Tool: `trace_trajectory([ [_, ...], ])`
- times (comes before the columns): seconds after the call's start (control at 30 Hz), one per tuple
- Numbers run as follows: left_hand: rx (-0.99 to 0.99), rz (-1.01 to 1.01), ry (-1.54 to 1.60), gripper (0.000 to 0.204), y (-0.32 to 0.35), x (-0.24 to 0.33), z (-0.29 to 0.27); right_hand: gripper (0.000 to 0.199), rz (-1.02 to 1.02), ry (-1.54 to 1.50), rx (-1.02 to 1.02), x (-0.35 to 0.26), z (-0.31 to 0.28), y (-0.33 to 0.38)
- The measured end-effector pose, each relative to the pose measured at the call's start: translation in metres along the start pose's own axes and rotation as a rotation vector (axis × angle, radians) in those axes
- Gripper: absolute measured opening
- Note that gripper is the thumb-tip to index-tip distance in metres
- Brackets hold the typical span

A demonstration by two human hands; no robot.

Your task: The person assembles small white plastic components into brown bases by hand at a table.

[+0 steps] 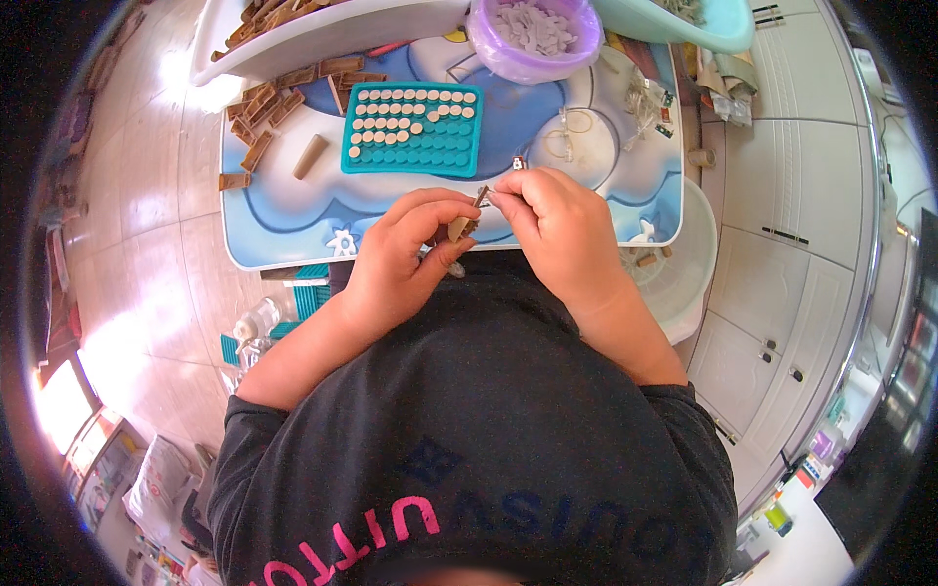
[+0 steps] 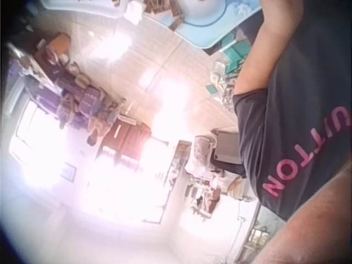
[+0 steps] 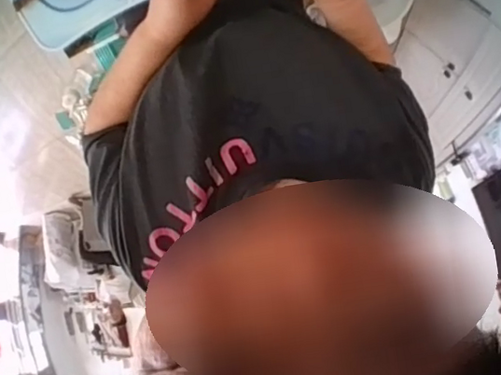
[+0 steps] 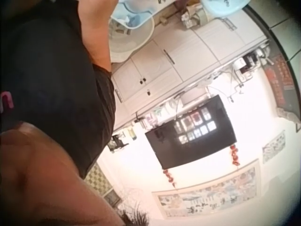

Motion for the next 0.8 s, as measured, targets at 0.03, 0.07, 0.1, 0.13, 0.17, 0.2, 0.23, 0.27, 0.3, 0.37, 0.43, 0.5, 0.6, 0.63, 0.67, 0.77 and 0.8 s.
trace_trajectory([
  [0.03,0.001,0.0,0.0,0.025,0.001,0.0,0.0,0.009,0.057,0.005,-0.009,0.003,0.002,0.0],
  [0.07,0.015,0.02,-0.019,0.026,0.001,0.002,-0.001,0.009,0.056,0.005,-0.009,0.002,0.003,0.0],
  [0.1,0.029,0.039,-0.038,0.026,0.002,0.003,-0.002,0.009,0.036,0.007,0.032,-0.001,0.003,-0.001],
  [0.13,0.03,0.039,-0.038,0.026,0.002,0.004,-0.003,0.01,0.016,0.008,0.073,-0.003,0.003,-0.001],
  [0.17,0.035,0.036,-0.048,0.026,0.003,0.005,-0.004,0.01,0.015,0.008,0.073,-0.003,0.006,-0.002],
  [0.2,0.039,0.033,-0.057,0.026,0.004,0.006,-0.005,0.009,-0.047,0.034,0.123,-0.006,0.007,-0.002],
  [0.23,0.04,0.033,-0.057,0.026,0.004,0.009,-0.006,0.009,-0.109,0.06,0.173,-0.009,0.006,-0.001],
  [0.27,0.0,-0.106,0.073,0.026,0.004,0.003,-0.007,0.009,-0.109,0.06,0.173,-0.007,0.008,-0.002],
  [0.3,-0.04,-0.245,0.203,0.025,0.006,-0.005,-0.005,0.009,-0.161,0.036,0.237,-0.008,0.005,-0.003],
  [0.37,-0.042,-0.256,0.324,0.025,0.007,-0.011,-0.016,0.009,-0.214,0.007,0.3,-0.007,0.001,-0.005],
  [0.43,-0.044,-0.267,0.446,0.025,0.006,-0.018,-0.025,0.008,-0.294,-0.047,0.304,-0.008,-0.007,-0.007],
  [0.5,0.074,-0.455,0.971,0.028,0.009,-0.036,-0.03,0.008,-0.266,-0.092,0.238,-0.01,-0.009,-0.01],
  [0.6,0.016,-0.554,1.109,0.033,0.01,-0.04,-0.029,0.009,-0.313,-0.164,0.059,-0.021,0.002,-0.015],
  [0.63,0.019,-0.555,1.108,0.033,0.01,-0.041,-0.028,0.009,-0.308,-0.222,0.019,-0.023,0.008,-0.016],
  [0.67,0.013,-0.558,1.101,0.032,0.011,-0.043,-0.024,0.009,-0.303,-0.279,-0.021,-0.025,0.014,-0.017],
  [0.77,-0.006,-0.567,1.136,0.034,0.015,-0.048,-0.014,0.008,-0.27,-0.338,0.052,-0.031,0.022,-0.02],
  [0.8,-0.019,-0.571,1.179,0.036,0.016,-0.047,-0.011,0.008,-0.269,-0.339,0.052,-0.032,0.025,-0.022],
])
Point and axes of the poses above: each hand's wrist, its own y-axis away from the middle knuckle, its own z-axis out of the palm, x = y × z, the point moved 7 cm from there along -y, towards the middle knuckle
